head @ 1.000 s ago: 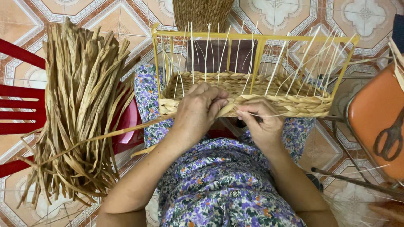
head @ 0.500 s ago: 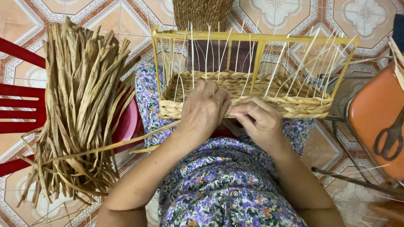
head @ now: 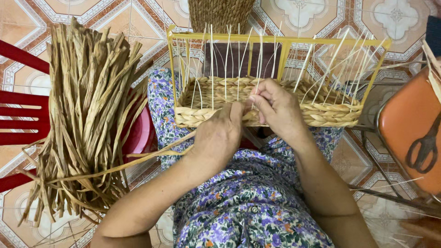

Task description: The person sits on the floor and weaves a basket using dried palm leaves. They interlace the leaves through a yellow metal frame, repeatedly pulling and tightening the strands to build up the basket walls.

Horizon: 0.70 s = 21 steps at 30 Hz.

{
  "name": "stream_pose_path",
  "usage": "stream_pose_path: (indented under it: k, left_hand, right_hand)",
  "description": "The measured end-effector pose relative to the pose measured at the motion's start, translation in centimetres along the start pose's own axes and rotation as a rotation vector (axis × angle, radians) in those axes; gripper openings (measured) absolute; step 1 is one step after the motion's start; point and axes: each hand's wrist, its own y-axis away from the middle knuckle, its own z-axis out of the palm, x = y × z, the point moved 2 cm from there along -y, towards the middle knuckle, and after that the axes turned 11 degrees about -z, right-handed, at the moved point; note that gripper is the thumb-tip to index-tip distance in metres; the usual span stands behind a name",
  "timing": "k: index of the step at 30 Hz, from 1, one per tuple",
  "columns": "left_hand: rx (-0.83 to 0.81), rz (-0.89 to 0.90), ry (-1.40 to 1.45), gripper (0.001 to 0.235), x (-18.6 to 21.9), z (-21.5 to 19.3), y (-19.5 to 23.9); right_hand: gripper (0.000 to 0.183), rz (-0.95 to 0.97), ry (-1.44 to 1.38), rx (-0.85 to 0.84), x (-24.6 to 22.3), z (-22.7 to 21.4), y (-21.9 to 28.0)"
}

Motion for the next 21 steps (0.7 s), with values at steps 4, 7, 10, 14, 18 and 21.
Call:
stream_pose_path:
  k: [4, 7, 10, 14, 18, 21]
  left_hand:
    - [-0.22, -0.006, 0.025, 0.044, -1.4, -1.3, -0.8]
    - [-0.206, -0.011, 0.098, 0.032, -2.6, -3.0, -1.4]
    - [-0.224, -0.014, 0.024, 0.024, -3.7, -5.6, -1.9]
    - [0.006, -0.055, -0.025, 0.021, -4.3, -10.8, -1.6]
    - [0.552, 0.048, -0.128, 0.024, -1.8, -13.1, 1.1]
    - [0.22, -0.002, 0.09, 0.031, -0.7, -9.5, 0.9]
  right_hand:
    - [0.006, -0.181, 0.151, 0.156, -0.9, -1.4, 0.6]
    - [0.008, -0.299, 0.112, 0.226, -1.8, -1.3, 2.3]
    - [0.034, -0.585, 0.414, -0.015, -1.7, 0.9, 1.8]
    - [0.018, -0.433, 0.413, -0.056, -0.4, 2.0, 0.7]
    - [0.013, -0.413, 0.432, -0.019, 0.0, 2.1, 0.1]
    - [0.007, -0.451, 0.368, 0.022, 0.0, 2.2, 0.5]
